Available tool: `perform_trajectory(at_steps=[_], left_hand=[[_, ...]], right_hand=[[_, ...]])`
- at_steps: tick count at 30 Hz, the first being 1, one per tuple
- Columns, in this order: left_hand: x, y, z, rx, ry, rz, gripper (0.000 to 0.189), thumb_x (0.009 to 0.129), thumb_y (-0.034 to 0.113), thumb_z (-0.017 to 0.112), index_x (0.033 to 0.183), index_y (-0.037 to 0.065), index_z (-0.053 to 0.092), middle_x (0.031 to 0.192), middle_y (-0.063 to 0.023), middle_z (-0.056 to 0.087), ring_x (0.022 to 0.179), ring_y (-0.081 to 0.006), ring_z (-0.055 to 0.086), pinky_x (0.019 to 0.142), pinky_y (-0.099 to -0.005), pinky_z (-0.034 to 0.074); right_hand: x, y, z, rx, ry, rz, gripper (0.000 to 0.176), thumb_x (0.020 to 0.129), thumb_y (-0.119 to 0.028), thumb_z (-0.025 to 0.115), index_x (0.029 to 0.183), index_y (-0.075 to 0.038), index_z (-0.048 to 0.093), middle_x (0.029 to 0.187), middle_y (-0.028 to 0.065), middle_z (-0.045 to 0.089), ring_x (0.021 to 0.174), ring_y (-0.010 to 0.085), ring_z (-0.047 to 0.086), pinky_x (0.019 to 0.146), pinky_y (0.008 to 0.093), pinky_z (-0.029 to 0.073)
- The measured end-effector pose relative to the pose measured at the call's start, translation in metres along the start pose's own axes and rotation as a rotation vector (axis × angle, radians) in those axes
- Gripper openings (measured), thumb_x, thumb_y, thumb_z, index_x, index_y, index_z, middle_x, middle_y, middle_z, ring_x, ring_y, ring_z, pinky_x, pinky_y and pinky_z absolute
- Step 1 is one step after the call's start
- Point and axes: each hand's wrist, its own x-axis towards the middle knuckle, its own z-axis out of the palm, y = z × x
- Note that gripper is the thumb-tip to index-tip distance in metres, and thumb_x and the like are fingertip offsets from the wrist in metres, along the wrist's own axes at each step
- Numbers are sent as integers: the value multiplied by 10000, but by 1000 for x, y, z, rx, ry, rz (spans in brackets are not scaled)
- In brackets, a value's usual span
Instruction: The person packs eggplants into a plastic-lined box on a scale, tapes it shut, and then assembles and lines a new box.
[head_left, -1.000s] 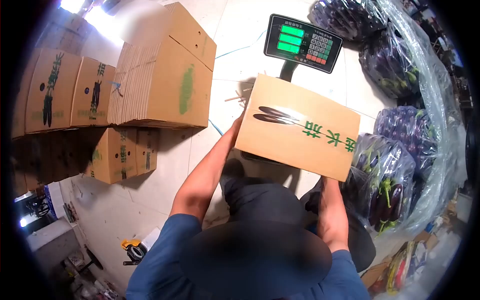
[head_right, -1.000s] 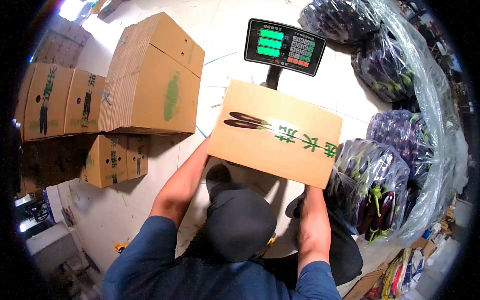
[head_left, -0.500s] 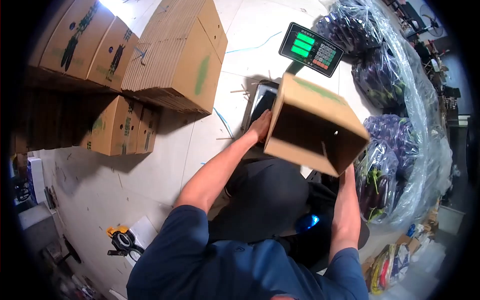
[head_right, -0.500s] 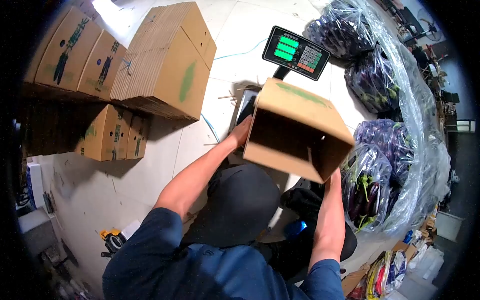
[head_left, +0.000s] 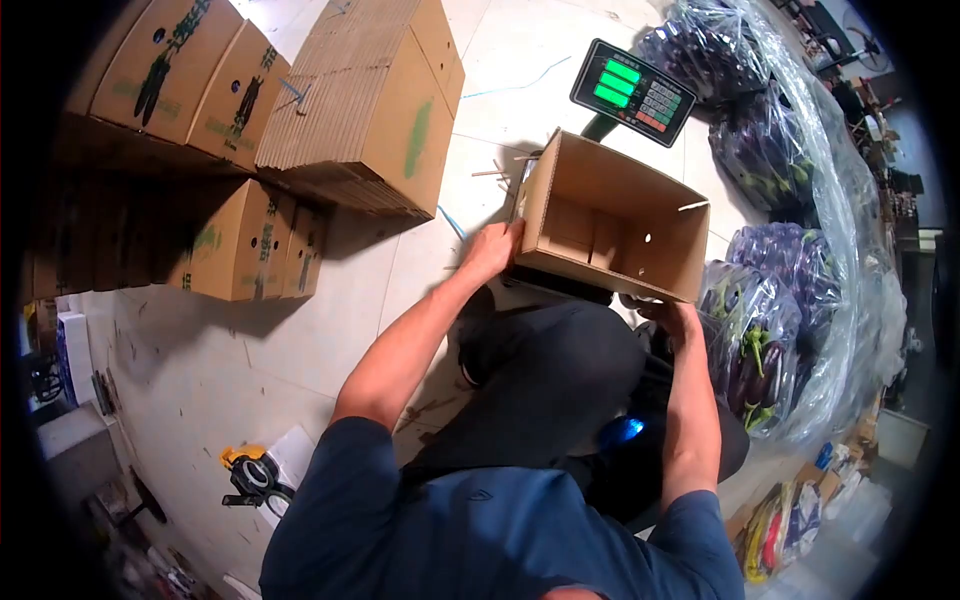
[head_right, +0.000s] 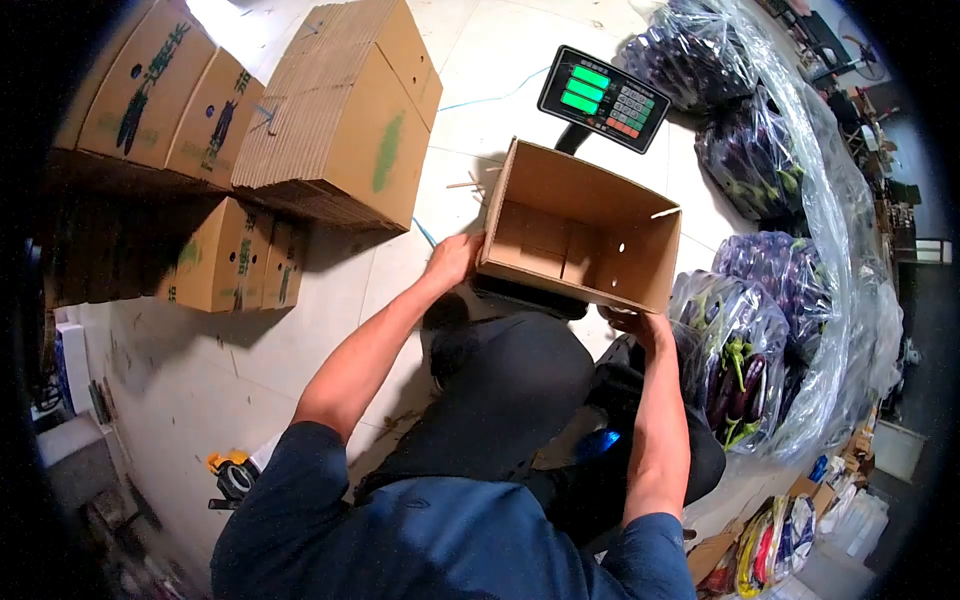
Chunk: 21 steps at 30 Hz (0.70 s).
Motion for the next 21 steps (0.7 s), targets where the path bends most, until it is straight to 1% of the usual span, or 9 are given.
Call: perform_trajectory(at_steps=[2,5,6,8,10,15,19,20,21], left_hand=[[7,5,-12,-163,16,-285,425,856,180,641,1270,88,610,943,-250,677,929,-438,656,830,-511,517],[49,-40,7,-152,250,-255,427,863,218,673,1278,125,651,1020,-207,688,1006,-378,658,884,-461,515],[62,-44,6,-120,265,-261,455,868,240,689,1305,131,626,1138,-195,668,1064,-368,639,909,-455,510],[98,-60,16,-154,335,-178,482,878,254,687,1338,139,601,1196,-199,644,1094,-370,625,932,-459,504],[137,-67,25,-151,349,-145,507,886,262,685,1367,144,577,1231,-205,628,1129,-370,608,958,-462,496],[202,-72,42,-132,286,-111,541,896,247,675,1408,137,538,1295,-213,594,1235,-368,545,1018,-467,468],[221,-80,50,-127,310,-91,316,888,242,655,1157,82,703,1096,-193,696,1066,-375,644,928,-455,514],[222,-79,44,-53,222,-132,216,896,232,630,984,72,746,968,-189,719,946,-385,678,853,-454,538],[220,-80,45,-94,301,-182,211,899,230,624,973,76,748,964,-190,719,937,-386,680,842,-456,541]], right_hand=[[10,17,-38,-25,213,-43,436,954,-431,623,1246,-109,590,1119,102,668,942,281,679,703,423,567],[-16,-35,-11,116,583,-123,404,1005,-416,546,1237,-91,609,1037,76,708,908,235,691,770,398,558],[-22,-43,-19,30,520,-202,403,1019,-406,524,1226,-71,614,1032,71,713,919,229,690,784,386,554],[-60,-68,3,-88,485,-293,356,1050,-317,515,1181,-6,631,1003,83,710,856,182,693,763,328,562],[-91,-84,14,-241,380,-344,353,1037,-264,555,1223,33,603,1091,77,685,930,175,681,800,316,556],[-133,-85,18,-635,427,-338,393,1017,-221,591,1296,55,575,1158,88,657,963,163,651,810,294,545],[-124,-63,21,-759,412,-229,395,1013,-212,599,1326,29,577,1070,36,676,928,111,615,815,268,492],[-120,-66,27,-812,379,-215,389,1017,-216,591,1319,29,583,1057,26,672,911,104,601,808,266,485],[-118,-69,31,-863,344,-202,384,1020,-220,584,1313,29,589,1045,15,667,893,96,587,801,265,479]])
